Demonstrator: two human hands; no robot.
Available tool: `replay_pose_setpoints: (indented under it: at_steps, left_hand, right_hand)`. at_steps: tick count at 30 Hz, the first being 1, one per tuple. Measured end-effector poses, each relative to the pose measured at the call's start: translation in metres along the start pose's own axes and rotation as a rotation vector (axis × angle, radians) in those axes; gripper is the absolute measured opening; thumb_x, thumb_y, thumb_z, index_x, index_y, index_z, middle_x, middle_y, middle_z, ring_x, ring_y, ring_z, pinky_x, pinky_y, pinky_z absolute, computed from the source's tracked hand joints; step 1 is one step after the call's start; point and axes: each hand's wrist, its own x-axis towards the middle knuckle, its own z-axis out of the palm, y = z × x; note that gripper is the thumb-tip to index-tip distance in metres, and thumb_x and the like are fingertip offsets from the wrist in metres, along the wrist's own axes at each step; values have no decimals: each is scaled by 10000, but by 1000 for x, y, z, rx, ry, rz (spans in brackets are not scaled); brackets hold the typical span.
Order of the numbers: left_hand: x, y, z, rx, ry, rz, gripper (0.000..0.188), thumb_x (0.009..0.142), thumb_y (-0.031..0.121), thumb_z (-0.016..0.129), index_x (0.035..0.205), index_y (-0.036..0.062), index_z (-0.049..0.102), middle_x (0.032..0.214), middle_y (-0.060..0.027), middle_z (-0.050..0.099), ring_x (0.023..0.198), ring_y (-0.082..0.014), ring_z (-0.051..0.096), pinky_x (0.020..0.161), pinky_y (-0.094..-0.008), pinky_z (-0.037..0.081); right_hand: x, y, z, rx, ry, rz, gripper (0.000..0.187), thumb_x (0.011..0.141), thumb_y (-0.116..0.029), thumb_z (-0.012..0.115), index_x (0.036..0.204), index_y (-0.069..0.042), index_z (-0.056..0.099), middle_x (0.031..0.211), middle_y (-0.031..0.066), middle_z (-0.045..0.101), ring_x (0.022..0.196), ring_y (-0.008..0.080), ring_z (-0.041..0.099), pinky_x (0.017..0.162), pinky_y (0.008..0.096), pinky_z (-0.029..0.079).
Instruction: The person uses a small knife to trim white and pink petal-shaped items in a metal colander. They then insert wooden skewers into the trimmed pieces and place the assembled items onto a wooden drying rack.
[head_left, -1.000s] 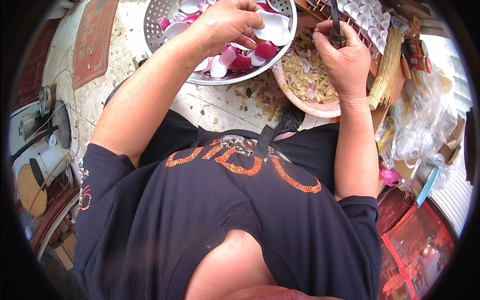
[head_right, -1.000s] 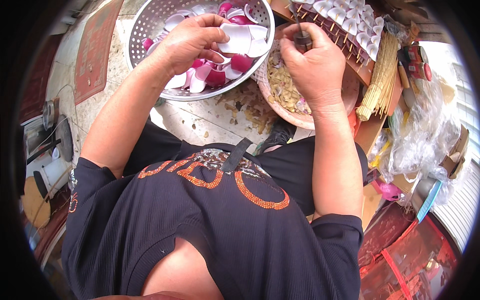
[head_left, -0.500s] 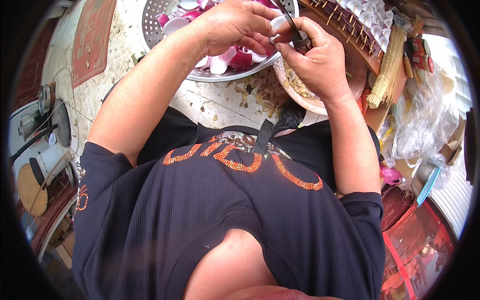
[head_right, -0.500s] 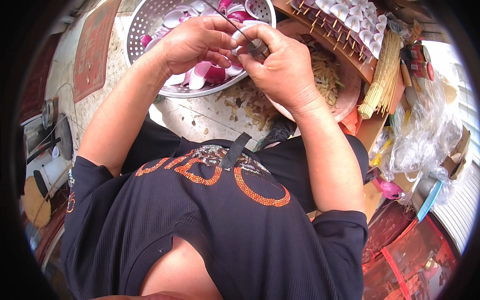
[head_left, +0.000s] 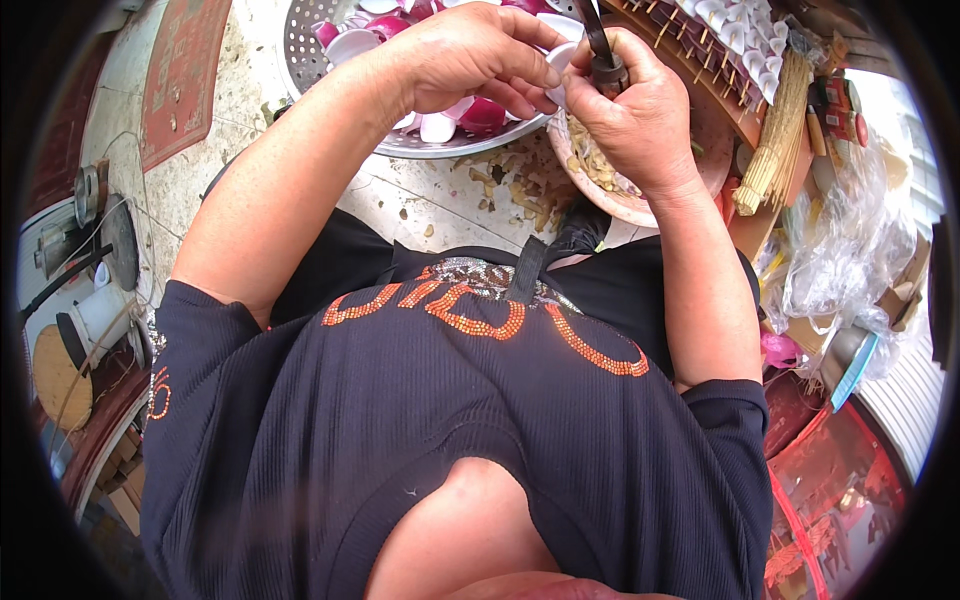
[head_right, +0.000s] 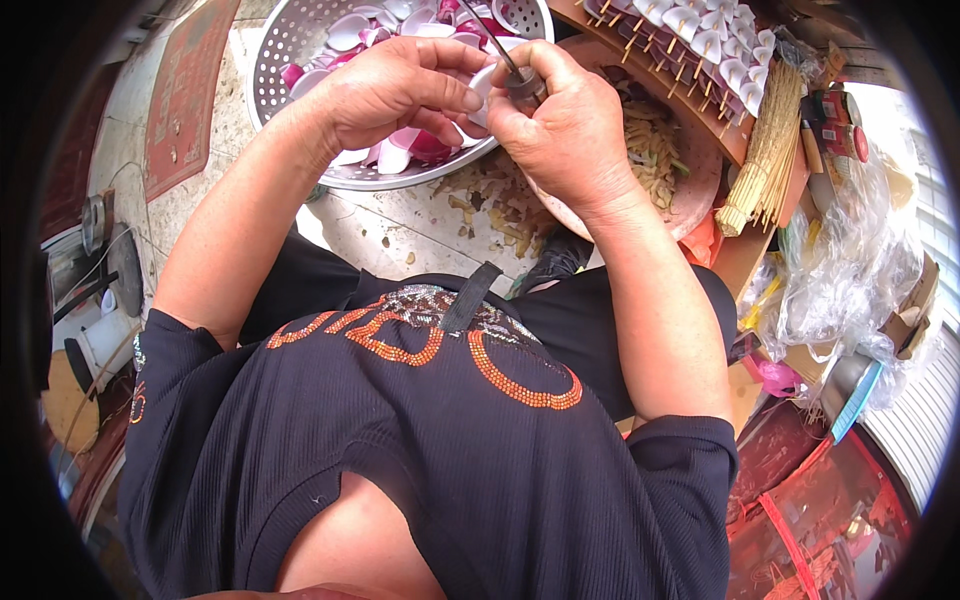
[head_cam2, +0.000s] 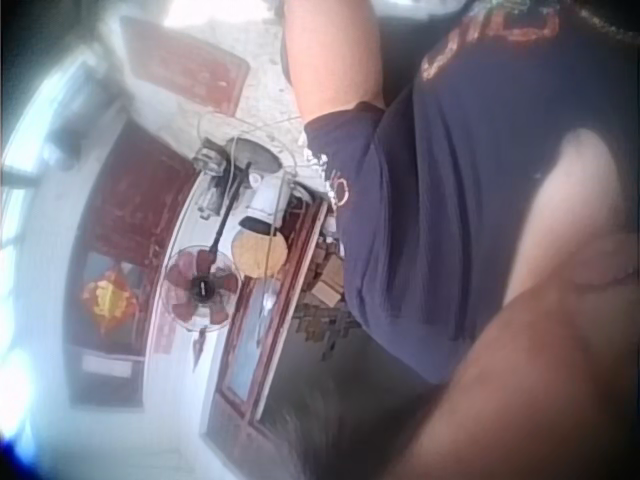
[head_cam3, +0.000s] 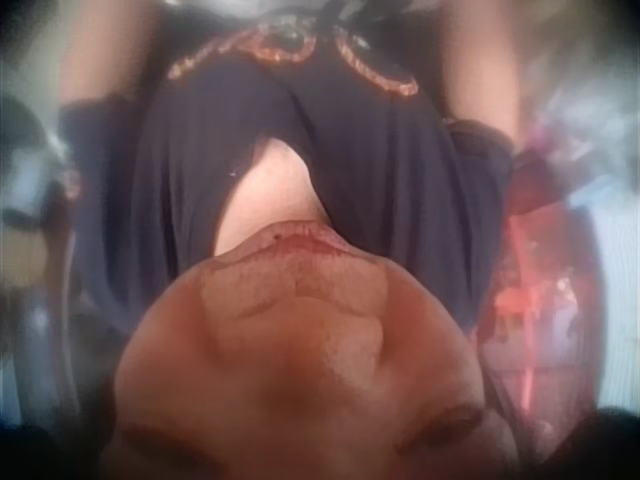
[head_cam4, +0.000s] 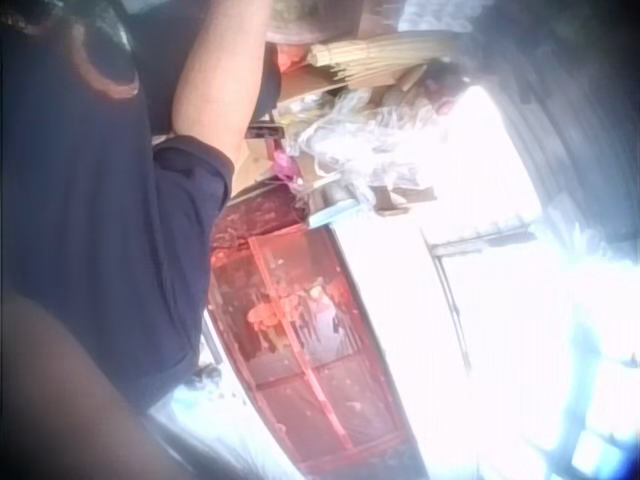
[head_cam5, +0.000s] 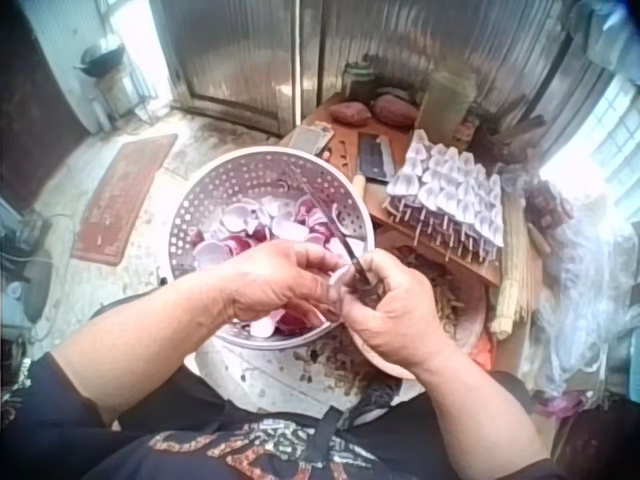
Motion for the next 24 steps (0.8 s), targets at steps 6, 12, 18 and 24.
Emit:
replay_pose_setpoints:
  at_steps: [6,12,18,24]
  left_hand:
    - [-3,1,11,97,-3,-19,435,757,-29,661,1181,-1,567,993,-85,652,788,-152,674,649,-246,560]
    - [5,-6,8,191,82,-32,302,768,-30,618,1069,-12,602,892,-76,656,709,-133,664,577,-228,546]
    - [8,-5,5,428,227,14,195,815,30,628,1006,-5,605,827,-71,656,662,-121,654,540,-225,532]
    - [16,-7,-4,238,367,111,211,862,107,669,1021,-2,582,867,-90,643,693,-140,663,561,-238,546]
  right_hand:
    - [2,8,1,-23,164,-12,153,747,-124,686,881,-65,639,731,37,670,637,92,616,627,257,508]
    - [8,13,-7,263,240,113,156,754,-89,704,875,-33,624,711,-12,638,628,37,571,601,208,483]
    - [8,10,-29,471,331,97,121,840,-54,679,927,-33,598,662,9,577,519,81,540,477,212,424]
    - [5,34,-59,-346,181,268,217,751,-127,645,946,-38,678,805,79,694,645,150,643,672,284,529]
